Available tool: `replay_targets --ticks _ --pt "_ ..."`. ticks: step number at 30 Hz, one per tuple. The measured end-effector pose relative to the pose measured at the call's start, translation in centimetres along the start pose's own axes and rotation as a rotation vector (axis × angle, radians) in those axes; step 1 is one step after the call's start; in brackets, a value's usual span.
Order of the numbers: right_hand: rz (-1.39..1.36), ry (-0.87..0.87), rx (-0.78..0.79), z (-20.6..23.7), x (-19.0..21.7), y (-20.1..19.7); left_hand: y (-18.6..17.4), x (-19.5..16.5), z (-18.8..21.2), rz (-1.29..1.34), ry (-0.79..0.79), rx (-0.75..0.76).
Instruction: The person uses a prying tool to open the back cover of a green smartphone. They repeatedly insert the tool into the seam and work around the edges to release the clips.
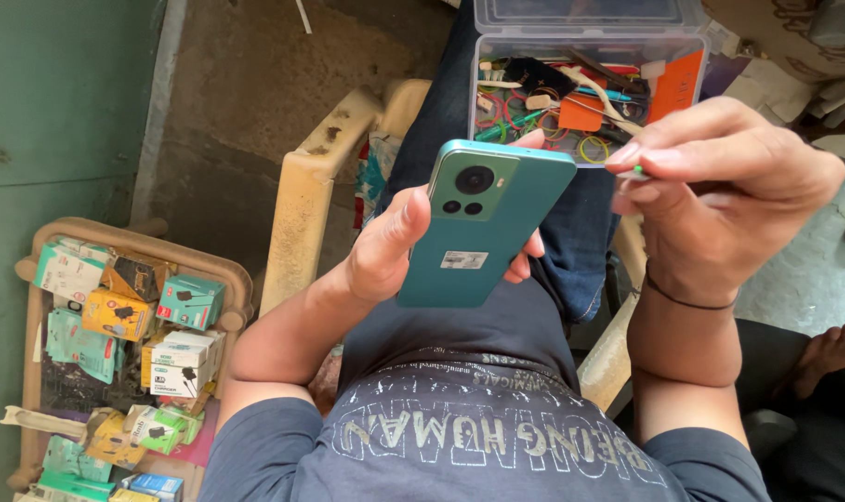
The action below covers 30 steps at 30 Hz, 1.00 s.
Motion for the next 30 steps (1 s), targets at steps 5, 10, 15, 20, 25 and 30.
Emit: replay_targets --ticks 5,10,15,20,25,30 --pt "0.041 0.018 0.010 0.5 0.0 0.3 0.3 -0.1 0.1 -0.037 -0.027 -0.012" --pt "0.353 -0.113 0.066 0.7 1.3 0.9 0.6 -0.2 0.2 -0.081 -0.055 -0.019" --pt "0.444 -0.168 0.052 0.8 2.0 1.4 0.8 -0.2 0.2 -0.067 -0.053 -0.033" --pt "0.486 -0.219 0.070 0.7 2.3 1.5 0.9 -0.2 0.3 -0.060 -0.056 -0.043" --pt "0.523 -0.263 0.072 0.7 2.3 1.5 1.0 -0.1 0.2 -0.045 -0.053 -0.050" --pt "0.554 -0.247 0.077 0.4 2.5 1.7 1.0 0.0 0.2 -0.028 -0.052 -0.054"
Point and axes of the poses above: each hand's wrist, its own z-axis away from the middle knuckle, its own y-axis out of the palm, x = y × z, the point moved 7 cm from there along -z, towards the middle knuckle, and after that the axes turned 4 degrees about y, right-handed, at the moved point
